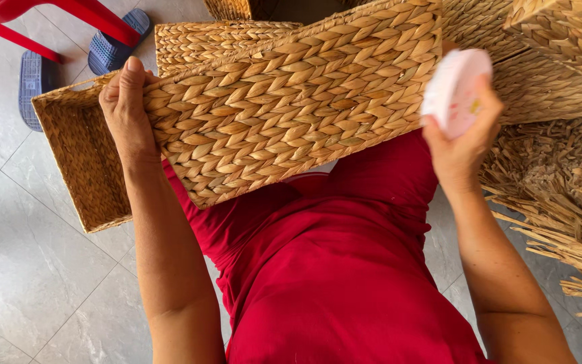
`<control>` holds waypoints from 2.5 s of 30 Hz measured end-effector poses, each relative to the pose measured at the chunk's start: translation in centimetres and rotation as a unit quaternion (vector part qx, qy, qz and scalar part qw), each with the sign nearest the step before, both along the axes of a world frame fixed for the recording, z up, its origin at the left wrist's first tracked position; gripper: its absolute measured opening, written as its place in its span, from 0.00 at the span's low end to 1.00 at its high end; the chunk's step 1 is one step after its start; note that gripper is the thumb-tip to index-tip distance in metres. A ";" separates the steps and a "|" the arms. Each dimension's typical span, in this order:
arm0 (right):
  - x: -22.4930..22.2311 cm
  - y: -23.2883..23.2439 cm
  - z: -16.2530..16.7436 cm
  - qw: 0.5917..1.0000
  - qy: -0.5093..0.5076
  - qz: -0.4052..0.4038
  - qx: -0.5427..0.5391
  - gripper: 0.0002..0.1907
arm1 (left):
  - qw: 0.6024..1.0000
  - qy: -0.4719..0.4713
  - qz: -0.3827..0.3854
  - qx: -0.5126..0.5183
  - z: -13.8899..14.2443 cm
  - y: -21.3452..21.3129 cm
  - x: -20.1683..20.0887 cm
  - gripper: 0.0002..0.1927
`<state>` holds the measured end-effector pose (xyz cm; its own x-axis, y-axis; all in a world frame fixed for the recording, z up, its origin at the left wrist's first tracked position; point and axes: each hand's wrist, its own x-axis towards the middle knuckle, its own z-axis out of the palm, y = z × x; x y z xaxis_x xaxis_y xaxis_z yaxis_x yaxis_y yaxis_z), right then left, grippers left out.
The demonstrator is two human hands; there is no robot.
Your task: The person sits on the floor holding a woven water-hyacinth basket on their lap and brushes its woven surfaces with a pink bristle brush, working over the sides and edges, then repositions the basket to brush other areas.
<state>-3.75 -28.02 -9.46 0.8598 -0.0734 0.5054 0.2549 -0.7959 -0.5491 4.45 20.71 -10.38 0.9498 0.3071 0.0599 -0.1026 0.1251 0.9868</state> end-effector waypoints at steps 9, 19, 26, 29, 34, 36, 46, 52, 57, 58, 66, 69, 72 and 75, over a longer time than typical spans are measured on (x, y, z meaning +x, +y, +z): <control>-2.0 11.9 0.8 0.989 -0.021 0.142 -0.044 0.45 | 0.999 0.019 0.008 0.037 0.2 -0.5 0.9 0.23; 2.7 8.6 1.1 0.992 -0.024 0.113 -0.053 0.39 | 0.980 0.062 0.069 0.174 0.7 -0.5 -0.1 0.26; 3.4 13.0 1.6 0.989 -0.032 0.143 -0.022 0.42 | 0.975 0.095 0.060 0.194 0.6 -0.6 0.2 0.29; 2.9 19.4 2.7 0.976 -0.044 0.207 -0.056 0.44 | 0.999 0.008 -0.005 0.047 -0.1 -0.9 1.5 0.28; 2.6 27.4 3.1 0.942 -0.059 0.324 -0.070 0.48 | 0.999 -0.020 -0.027 -0.011 -0.8 -0.8 1.8 0.28; 2.6 26.9 3.0 0.932 -0.057 0.346 -0.089 0.50 | 0.999 -0.008 -0.035 -0.014 -1.0 -0.6 1.4 0.28; 1.3 8.0 3.1 0.982 0.020 0.157 -0.105 0.40 | 0.994 -0.104 -0.039 0.020 -3.1 -0.1 1.8 0.29; 0.2 16.2 2.6 0.939 0.196 0.224 -0.172 0.34 | 0.993 -0.105 -0.032 0.040 -3.0 -0.5 2.5 0.29; -1.2 24.8 3.4 0.893 -0.013 0.431 -0.130 0.48 | 0.996 -0.064 -0.046 0.036 -1.9 -0.6 2.4 0.28; -0.8 24.9 3.7 0.889 -0.020 0.440 -0.129 0.48 | 0.997 -0.048 -0.054 0.037 -1.7 -0.5 2.3 0.28; 3.3 17.3 2.9 0.954 -0.071 0.290 -0.007 0.42 | 0.993 -0.026 -0.044 0.107 2.6 -1.0 3.7 0.19; 3.2 16.3 1.7 0.959 -0.037 0.282 0.003 0.41 | 0.962 -0.151 0.017 0.228 6.1 -3.6 1.7 0.14; 3.1 16.2 1.0 0.963 -0.045 0.264 -0.023 0.41 | 0.930 -0.321 -0.079 0.161 11.0 -7.4 -3.5 0.14; 3.2 16.2 0.6 0.963 -0.052 0.264 -0.020 0.41 | 0.849 -0.420 -0.311 0.070 16.1 -12.4 -10.0 0.14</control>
